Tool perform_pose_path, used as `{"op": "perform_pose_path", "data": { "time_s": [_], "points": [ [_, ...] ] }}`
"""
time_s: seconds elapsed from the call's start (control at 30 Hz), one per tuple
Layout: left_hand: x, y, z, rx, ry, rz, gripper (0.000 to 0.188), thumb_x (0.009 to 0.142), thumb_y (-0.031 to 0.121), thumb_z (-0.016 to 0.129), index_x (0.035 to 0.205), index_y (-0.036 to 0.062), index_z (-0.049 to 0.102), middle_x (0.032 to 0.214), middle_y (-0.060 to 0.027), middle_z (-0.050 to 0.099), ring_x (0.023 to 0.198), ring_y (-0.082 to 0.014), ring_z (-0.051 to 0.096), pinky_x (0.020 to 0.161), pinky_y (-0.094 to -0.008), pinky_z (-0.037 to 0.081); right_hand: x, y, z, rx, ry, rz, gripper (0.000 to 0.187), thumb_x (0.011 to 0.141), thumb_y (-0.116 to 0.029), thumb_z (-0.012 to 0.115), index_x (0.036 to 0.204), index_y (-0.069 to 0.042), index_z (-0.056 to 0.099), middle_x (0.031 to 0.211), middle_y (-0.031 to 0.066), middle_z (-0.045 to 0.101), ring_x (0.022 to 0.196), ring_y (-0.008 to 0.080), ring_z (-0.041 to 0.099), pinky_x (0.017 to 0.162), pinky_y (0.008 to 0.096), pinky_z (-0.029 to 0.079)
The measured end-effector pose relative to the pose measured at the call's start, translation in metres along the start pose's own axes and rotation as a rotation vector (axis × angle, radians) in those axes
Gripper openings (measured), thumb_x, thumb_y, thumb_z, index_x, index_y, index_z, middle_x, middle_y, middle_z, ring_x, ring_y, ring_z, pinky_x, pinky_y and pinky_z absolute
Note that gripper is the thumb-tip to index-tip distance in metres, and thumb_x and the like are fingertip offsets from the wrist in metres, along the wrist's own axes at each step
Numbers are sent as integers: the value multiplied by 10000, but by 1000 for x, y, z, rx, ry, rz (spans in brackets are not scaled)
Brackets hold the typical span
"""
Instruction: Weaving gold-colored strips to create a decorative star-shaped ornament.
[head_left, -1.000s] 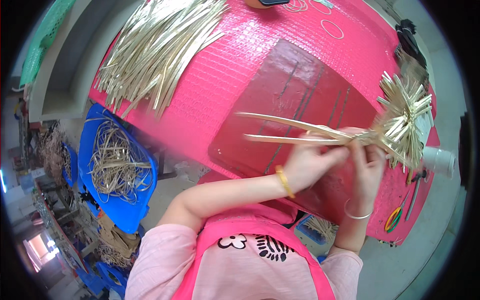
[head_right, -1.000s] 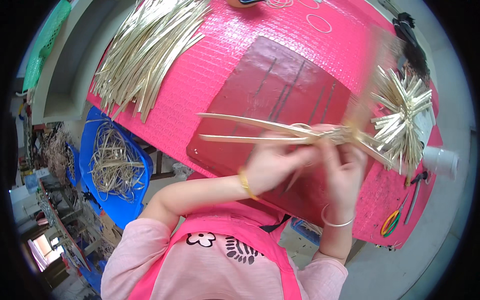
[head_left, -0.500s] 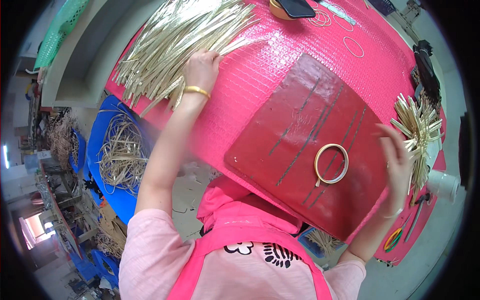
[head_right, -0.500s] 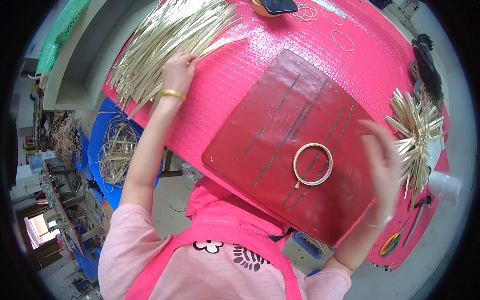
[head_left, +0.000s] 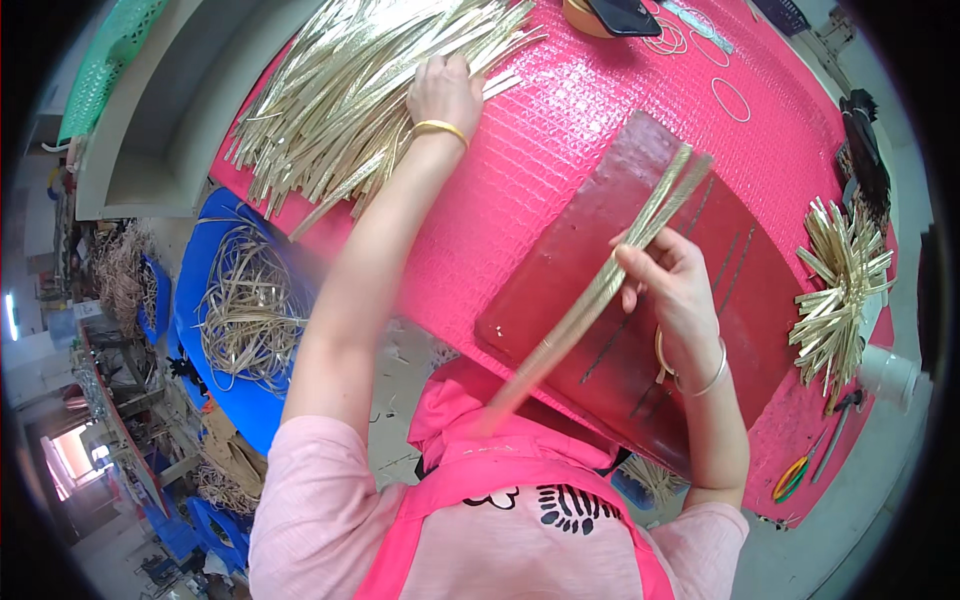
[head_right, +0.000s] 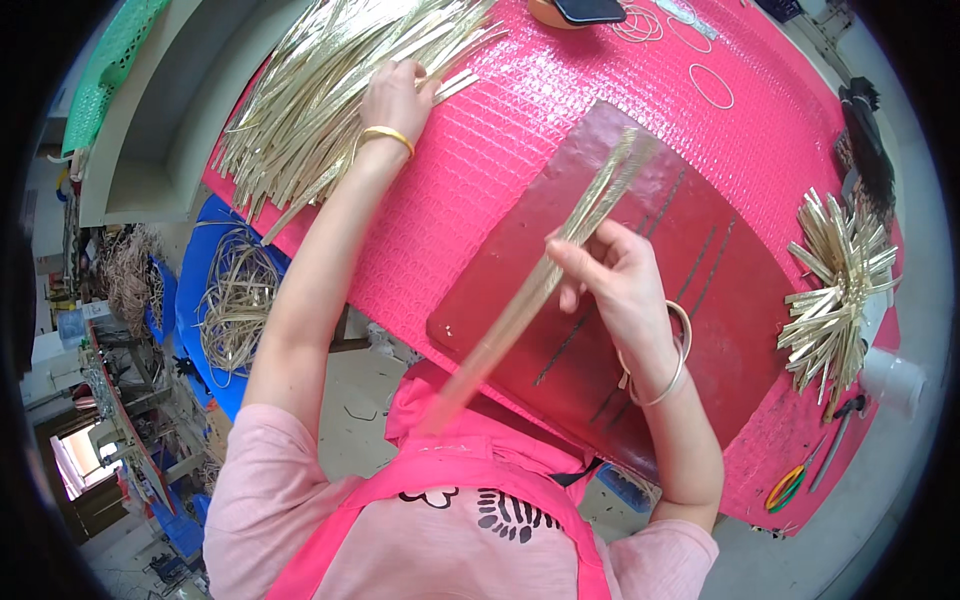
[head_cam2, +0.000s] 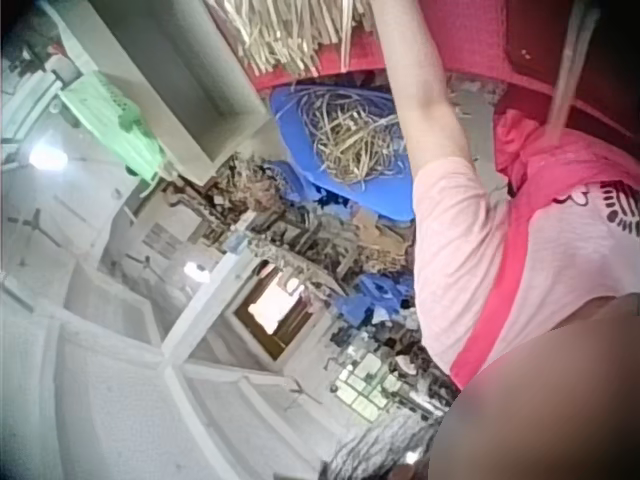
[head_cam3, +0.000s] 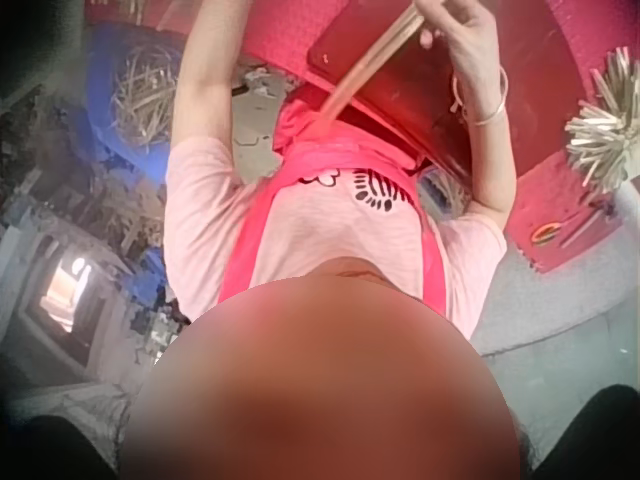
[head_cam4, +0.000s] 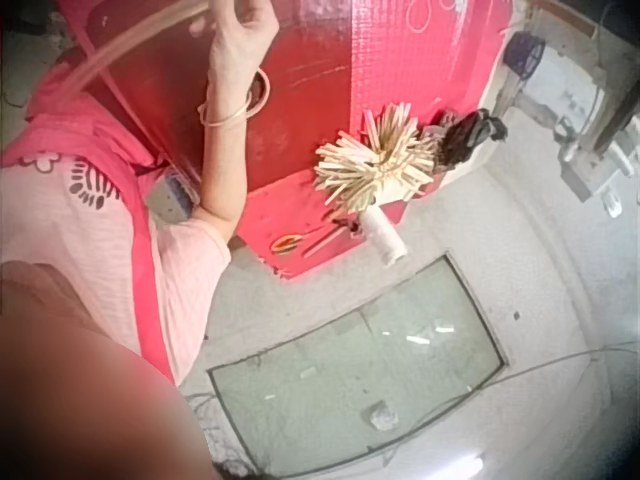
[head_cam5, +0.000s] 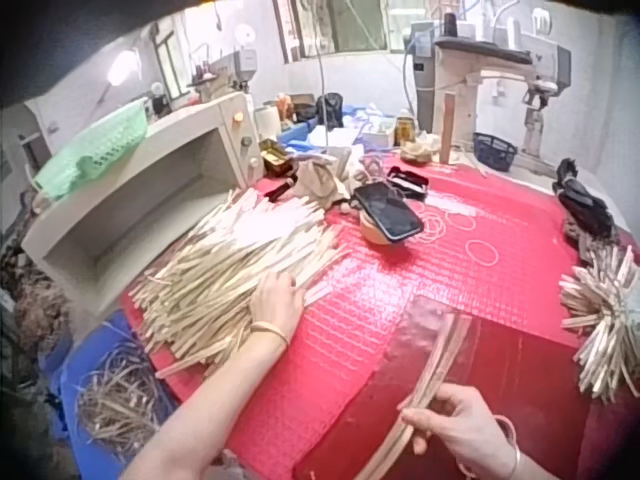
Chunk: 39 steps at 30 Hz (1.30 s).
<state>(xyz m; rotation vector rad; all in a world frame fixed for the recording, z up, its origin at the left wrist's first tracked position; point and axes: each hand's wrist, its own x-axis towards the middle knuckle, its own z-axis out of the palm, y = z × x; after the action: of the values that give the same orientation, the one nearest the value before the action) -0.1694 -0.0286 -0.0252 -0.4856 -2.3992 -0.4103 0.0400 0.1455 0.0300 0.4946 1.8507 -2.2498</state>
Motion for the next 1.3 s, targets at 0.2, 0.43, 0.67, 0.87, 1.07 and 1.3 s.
{"op": "perform_pose_path", "data": {
  "time_s": [0.2, 0.43, 0.67, 0.87, 1.07, 1.3],
  "points": [
    [9, 26, -50, -1134, -681, -538, 115, 738, 133, 574, 776, 29, 542, 713, -63, 571, 666, -143, 563, 553, -229, 447, -22, 11, -22, 133, 30, 35, 172, 766, -68, 560, 882, 54, 527, 685, 71, 557, 521, 102, 538, 475, 186, 445],
    [-2, 61, -120, -1579, -1129, -629, 162, 761, 105, 543, 888, 30, 476, 769, -73, 565, 704, -142, 561, 600, -226, 449, -22, -1, -14, 152, -20, -54, 159, 754, -45, 569, 869, 54, 521, 717, 94, 562, 563, 120, 558, 518, 203, 474],
    [-10, 67, -113, -1729, -1068, -707, 205, 830, 205, 459, 904, 25, 524, 794, -80, 581, 722, -143, 551, 666, -245, 425, -27, 1, -14, 163, 17, -63, 153, 754, -66, 574, 850, 43, 527, 706, 88, 567, 563, 126, 561, 512, 203, 474],
    [17, 62, -131, -1537, -1222, -419, 302, 841, 223, 433, 1009, -11, 524, 775, -87, 581, 724, -127, 552, 675, -241, 432, -30, 0, -15, 129, 11, -108, 160, 751, -82, 581, 845, 38, 530, 709, 75, 566, 598, 124, 563, 540, 204, 471],
    [22, 74, -140, -1187, -1186, -224, 308, 832, 229, 445, 1008, -3, 547, 776, -42, 562, 743, -80, 512, 682, -223, 399, -31, 6, -14, 122, -23, -134, 158, 744, -92, 591, 836, 23, 534, 703, 58, 560, 591, 104, 549, 555, 200, 453],
    [16, 76, -143, -1168, -1069, -229, 211, 718, 85, 596, 886, -39, 573, 799, -52, 573, 748, -86, 523, 709, -218, 415, -34, 0, -10, 182, 92, -171, 180, 761, -91, 567, 879, 35, 514, 760, 96, 564, 611, 138, 569, 570, 228, 494]
  ]
}}
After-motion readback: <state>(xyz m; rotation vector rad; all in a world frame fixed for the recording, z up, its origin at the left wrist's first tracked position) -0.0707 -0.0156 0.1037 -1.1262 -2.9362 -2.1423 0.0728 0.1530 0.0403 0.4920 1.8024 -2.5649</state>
